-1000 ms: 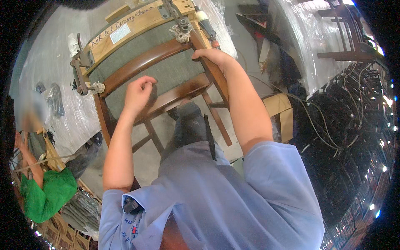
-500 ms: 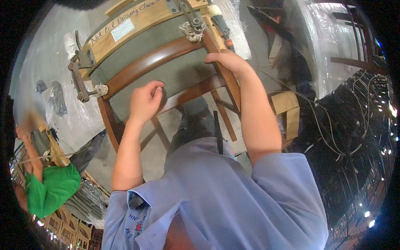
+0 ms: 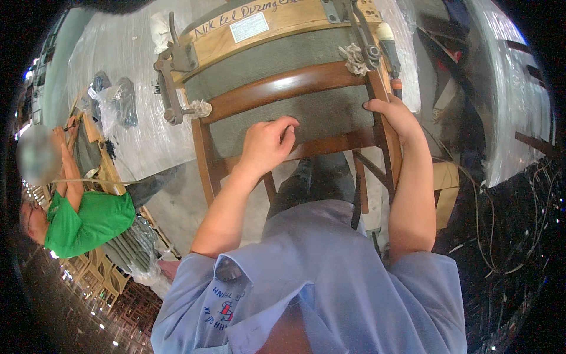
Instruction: The person assembles dining chairs by placing the seat cushion onto the wooden frame, securing it with a pneumatic stapler, and then moving the completed chair to a staging area. The process is repeated for multiple chairs.
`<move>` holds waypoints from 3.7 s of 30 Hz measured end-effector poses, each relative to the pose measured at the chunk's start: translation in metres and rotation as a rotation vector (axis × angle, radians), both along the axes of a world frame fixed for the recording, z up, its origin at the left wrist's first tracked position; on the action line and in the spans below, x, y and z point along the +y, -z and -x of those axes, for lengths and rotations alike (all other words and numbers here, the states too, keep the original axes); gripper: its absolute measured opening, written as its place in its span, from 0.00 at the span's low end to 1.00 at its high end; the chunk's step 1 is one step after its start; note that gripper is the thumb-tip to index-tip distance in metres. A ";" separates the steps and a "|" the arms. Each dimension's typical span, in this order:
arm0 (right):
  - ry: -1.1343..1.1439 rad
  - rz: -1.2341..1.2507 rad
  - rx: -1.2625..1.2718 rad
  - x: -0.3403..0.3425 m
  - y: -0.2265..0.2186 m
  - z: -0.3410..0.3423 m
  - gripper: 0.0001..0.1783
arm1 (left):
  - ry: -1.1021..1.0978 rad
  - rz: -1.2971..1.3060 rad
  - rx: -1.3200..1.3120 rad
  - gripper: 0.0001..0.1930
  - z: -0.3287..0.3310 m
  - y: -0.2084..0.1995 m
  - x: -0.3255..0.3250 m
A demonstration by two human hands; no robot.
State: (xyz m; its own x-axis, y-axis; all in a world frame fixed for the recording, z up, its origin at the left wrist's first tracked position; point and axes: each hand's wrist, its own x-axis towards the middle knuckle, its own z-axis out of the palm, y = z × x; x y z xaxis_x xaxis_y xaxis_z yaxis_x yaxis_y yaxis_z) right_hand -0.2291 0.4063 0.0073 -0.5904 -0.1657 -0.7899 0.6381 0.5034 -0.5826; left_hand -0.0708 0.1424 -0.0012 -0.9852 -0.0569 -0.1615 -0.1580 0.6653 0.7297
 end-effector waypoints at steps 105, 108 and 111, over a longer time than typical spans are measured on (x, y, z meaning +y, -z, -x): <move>-0.163 0.190 0.367 0.195 -0.108 -0.444 0.26 | -0.039 -1.274 -0.338 0.07 -0.023 -0.019 0.060; -0.092 0.254 0.197 0.205 -0.090 -0.433 0.23 | -0.073 -1.313 -0.334 0.07 -0.048 -0.043 0.070; -0.147 0.304 0.236 0.219 -0.046 -0.425 0.26 | -0.125 -1.224 -0.308 0.08 -0.068 -0.053 0.075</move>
